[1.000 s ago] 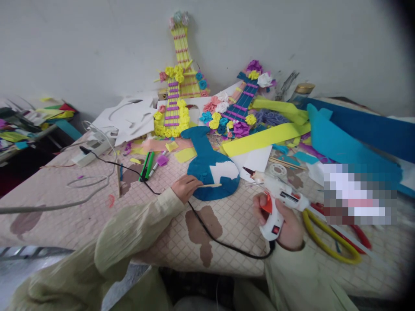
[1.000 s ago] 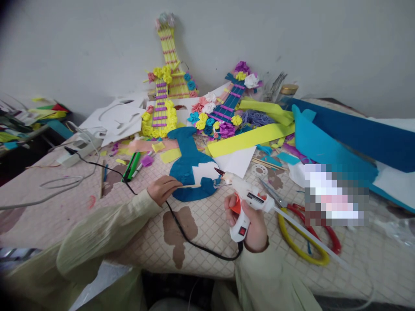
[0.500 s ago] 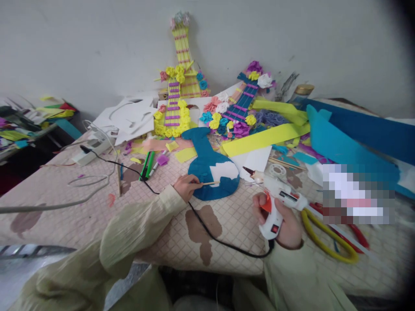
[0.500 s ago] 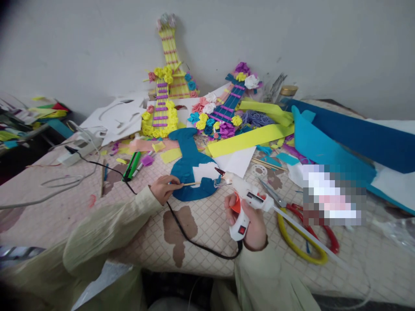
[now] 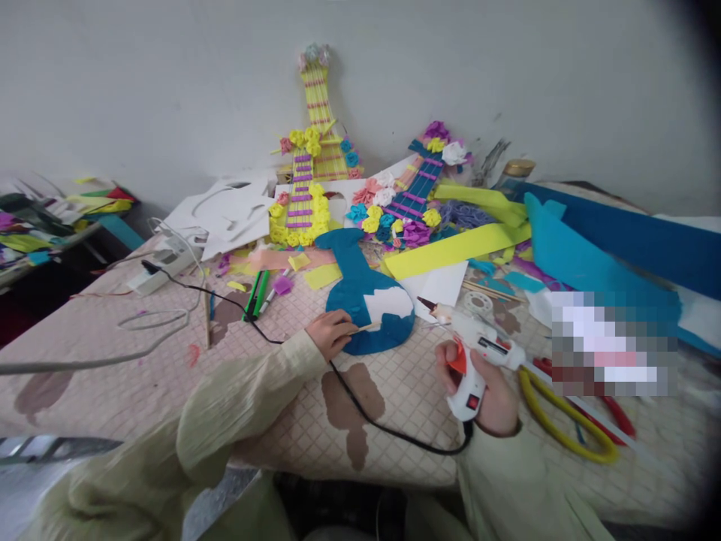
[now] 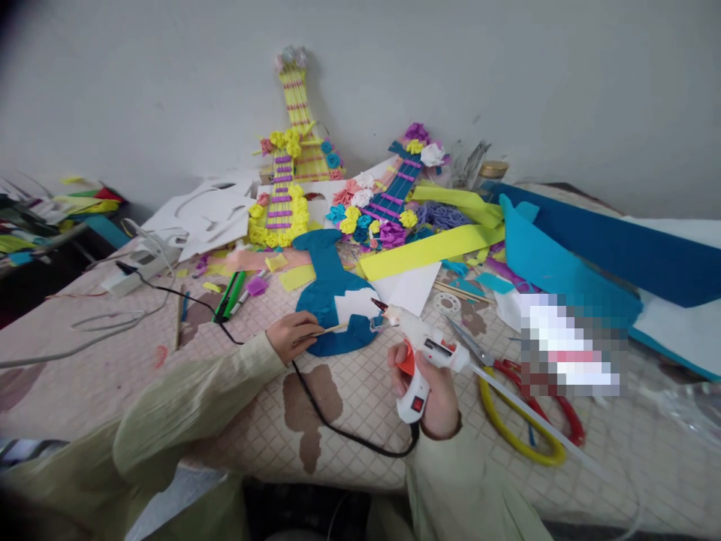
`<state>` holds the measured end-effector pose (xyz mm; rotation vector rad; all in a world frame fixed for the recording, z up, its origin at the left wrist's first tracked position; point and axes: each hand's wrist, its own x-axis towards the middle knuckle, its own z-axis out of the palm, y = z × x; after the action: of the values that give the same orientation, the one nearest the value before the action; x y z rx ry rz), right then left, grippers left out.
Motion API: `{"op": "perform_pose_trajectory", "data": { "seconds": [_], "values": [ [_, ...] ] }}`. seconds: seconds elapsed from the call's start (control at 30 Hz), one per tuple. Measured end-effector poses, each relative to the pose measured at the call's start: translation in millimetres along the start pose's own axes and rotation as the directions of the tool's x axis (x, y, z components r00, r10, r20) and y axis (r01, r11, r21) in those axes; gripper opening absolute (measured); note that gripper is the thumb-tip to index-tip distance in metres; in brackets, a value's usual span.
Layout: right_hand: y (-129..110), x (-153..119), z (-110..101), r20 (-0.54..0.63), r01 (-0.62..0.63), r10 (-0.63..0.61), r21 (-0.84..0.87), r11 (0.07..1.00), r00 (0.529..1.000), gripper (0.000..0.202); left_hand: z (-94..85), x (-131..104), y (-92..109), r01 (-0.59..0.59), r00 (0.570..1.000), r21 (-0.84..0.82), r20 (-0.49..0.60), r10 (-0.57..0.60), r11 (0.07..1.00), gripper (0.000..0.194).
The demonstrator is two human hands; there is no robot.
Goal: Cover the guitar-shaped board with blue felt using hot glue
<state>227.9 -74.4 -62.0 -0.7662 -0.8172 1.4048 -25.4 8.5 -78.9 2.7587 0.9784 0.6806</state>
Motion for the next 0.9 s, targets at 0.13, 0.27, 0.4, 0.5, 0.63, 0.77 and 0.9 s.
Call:
{"op": "perform_pose_trajectory", "data": {
  "seconds": [0.13,0.27,0.4,0.5,0.63,0.77,0.9],
  "values": [
    [-3,0,1,0.024,0.003,-0.003,-0.001,1.0,1.0,0.024,-2.5,2,-1,0.02,1.0,0.0,-0.018,-0.02,1.0,0.03],
    [-1,-1,0,0.039,0.002,-0.002,0.004,1.0,0.999,0.024,1.1,3,-10,0.055,0.996,0.02,-0.064,-0.054,0.998,0.032],
    [5,-3,-4,0.022,0.01,-0.011,0.037,0.999,1.0,0.024,18.1,2,-17,0.075,0.993,0.036,-0.093,-0.071,0.997,0.035],
    [2,-2,-6,0.047,-0.024,0.024,-0.008,1.0,0.999,0.024,24.7,0,-16,0.094,0.989,0.043,-0.12,-0.088,0.995,0.036],
    [-3,-2,-5,0.048,-0.042,0.042,-0.01,0.999,0.998,0.024,8.4,-6,-14,0.139,0.981,0.044,-0.144,-0.132,0.989,0.032],
    [-1,-2,-4,0.054,-0.048,0.048,-0.003,0.999,0.997,0.024,-19.2,-14,-36,0.256,0.955,0.035,-0.161,-0.247,0.966,0.028],
    [0,-3,-3,0.03,-0.025,0.025,-0.017,1.0,0.999,0.024,-36.2,-19,-76,0.445,0.874,0.031,-0.23,-0.427,0.895,0.025]
  ]
}}
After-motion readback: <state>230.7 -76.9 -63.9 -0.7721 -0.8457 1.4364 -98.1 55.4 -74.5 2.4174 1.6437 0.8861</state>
